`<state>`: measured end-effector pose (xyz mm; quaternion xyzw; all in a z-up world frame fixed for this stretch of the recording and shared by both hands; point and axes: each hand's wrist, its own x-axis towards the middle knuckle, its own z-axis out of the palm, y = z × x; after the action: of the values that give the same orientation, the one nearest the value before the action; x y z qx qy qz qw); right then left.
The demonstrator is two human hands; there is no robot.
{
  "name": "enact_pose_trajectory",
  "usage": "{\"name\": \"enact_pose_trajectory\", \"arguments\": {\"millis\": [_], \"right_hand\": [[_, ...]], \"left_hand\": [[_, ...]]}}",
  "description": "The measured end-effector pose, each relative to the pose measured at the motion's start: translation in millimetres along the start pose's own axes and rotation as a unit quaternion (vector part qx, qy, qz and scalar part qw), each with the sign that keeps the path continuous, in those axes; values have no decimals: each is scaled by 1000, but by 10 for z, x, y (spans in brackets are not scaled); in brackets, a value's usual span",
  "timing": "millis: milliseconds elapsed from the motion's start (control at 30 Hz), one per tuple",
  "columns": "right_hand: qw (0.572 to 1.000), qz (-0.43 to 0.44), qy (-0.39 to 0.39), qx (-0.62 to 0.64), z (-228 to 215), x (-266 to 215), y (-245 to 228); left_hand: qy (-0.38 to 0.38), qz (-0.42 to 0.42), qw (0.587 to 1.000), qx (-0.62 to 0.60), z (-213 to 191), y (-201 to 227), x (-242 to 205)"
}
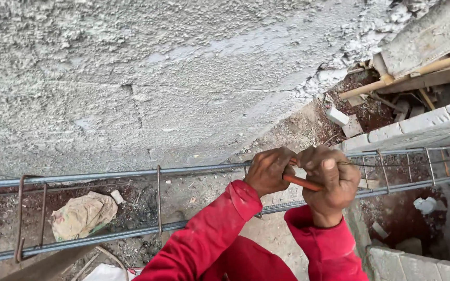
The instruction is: The person constructs a rebar cage by wrapping wire around the steel reinforcement bar intersections and twisting and cutting the wire with pliers.
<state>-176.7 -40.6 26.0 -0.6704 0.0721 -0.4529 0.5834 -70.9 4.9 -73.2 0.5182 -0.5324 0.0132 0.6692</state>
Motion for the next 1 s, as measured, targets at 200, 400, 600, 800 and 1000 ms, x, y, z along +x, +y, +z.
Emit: {"name": "enact_pose_trajectory", "arguments": {"millis": [200,400,600,800,1000], "right_hand": [[988,21,155,1,78,211,120],[986,11,-103,-131,-153,647,-24],[979,115,-137,93,-210,918,180],[980,72,172,-66,-52,750,241],[989,123,-84,-18,-245,832,22]], "left_hand": [[96,-52,991,75,176,261,165],[-228,-168,945,-162,-13,-272,428],[-295,-191,914,-204,-219,-318,666],[95,-142,985,32,351,190,260],[-332,-212,884,-251,37,-503,608]]}}
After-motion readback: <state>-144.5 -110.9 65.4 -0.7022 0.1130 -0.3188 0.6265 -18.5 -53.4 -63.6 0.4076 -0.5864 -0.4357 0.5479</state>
